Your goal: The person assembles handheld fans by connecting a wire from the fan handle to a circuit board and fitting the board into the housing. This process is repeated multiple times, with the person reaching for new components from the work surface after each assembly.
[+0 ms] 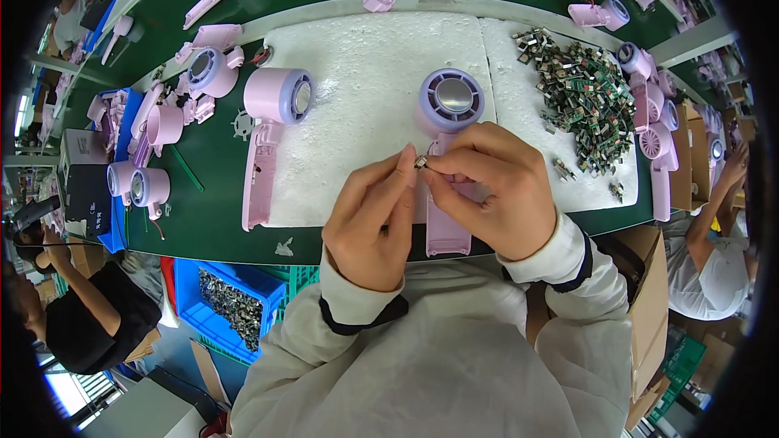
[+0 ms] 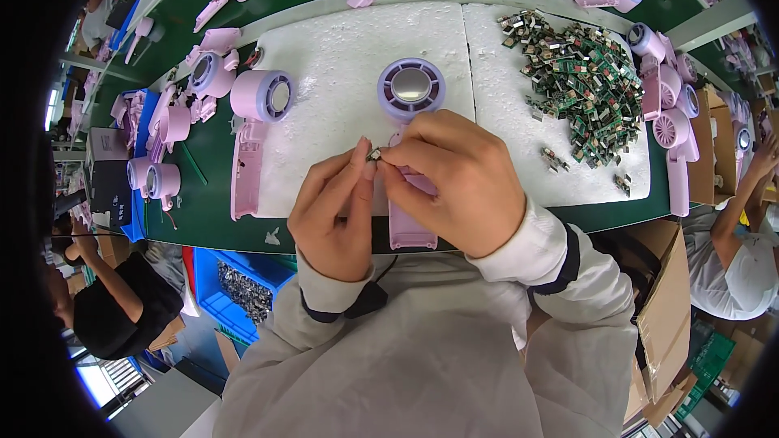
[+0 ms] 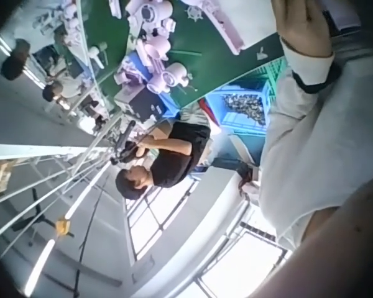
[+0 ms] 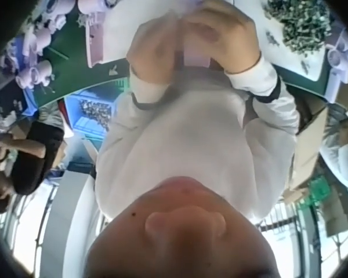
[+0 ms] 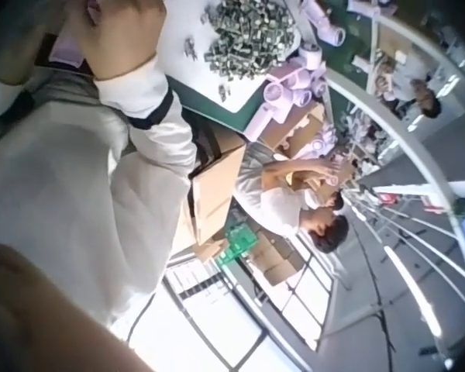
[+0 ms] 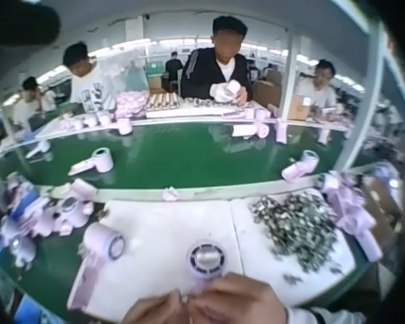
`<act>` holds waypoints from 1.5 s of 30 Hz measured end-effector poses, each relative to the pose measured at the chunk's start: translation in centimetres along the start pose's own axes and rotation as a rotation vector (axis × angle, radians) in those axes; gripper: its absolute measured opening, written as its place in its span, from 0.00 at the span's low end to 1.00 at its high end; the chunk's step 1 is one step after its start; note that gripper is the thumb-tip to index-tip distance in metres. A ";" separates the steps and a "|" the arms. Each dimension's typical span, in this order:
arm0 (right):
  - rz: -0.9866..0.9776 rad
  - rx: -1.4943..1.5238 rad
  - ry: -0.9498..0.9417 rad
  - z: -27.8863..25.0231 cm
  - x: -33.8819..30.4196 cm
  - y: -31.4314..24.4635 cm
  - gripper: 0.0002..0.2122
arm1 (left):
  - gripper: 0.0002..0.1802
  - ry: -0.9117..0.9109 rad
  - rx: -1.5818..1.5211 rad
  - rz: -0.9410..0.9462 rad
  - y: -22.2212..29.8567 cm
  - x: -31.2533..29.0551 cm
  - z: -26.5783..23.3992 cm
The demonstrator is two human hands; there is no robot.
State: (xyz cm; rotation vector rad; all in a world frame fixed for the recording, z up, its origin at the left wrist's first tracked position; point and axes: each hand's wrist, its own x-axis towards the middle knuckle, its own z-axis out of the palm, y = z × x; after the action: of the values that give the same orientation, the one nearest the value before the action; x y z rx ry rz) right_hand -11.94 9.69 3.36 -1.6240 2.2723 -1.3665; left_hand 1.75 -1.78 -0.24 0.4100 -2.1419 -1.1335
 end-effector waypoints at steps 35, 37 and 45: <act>0.120 -0.075 0.013 -0.7 -0.7 -0.7 0.06 | 0.16 -0.130 -0.615 -0.308 -0.5 0.4 -0.4; 0.124 -0.087 0.012 -0.6 -0.8 -0.6 0.06 | 0.17 -0.137 -0.604 -0.292 -0.6 0.4 -0.4; -0.008 -0.090 0.039 -0.5 -0.8 0.1 0.08 | 0.17 -0.141 -0.374 -0.159 -0.6 0.2 -0.2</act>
State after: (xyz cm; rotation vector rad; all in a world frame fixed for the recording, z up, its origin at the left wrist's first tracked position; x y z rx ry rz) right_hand -11.92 10.59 3.21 -1.6480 2.3848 -1.3273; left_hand 1.77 -2.36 -0.56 0.3392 -1.9789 -1.6596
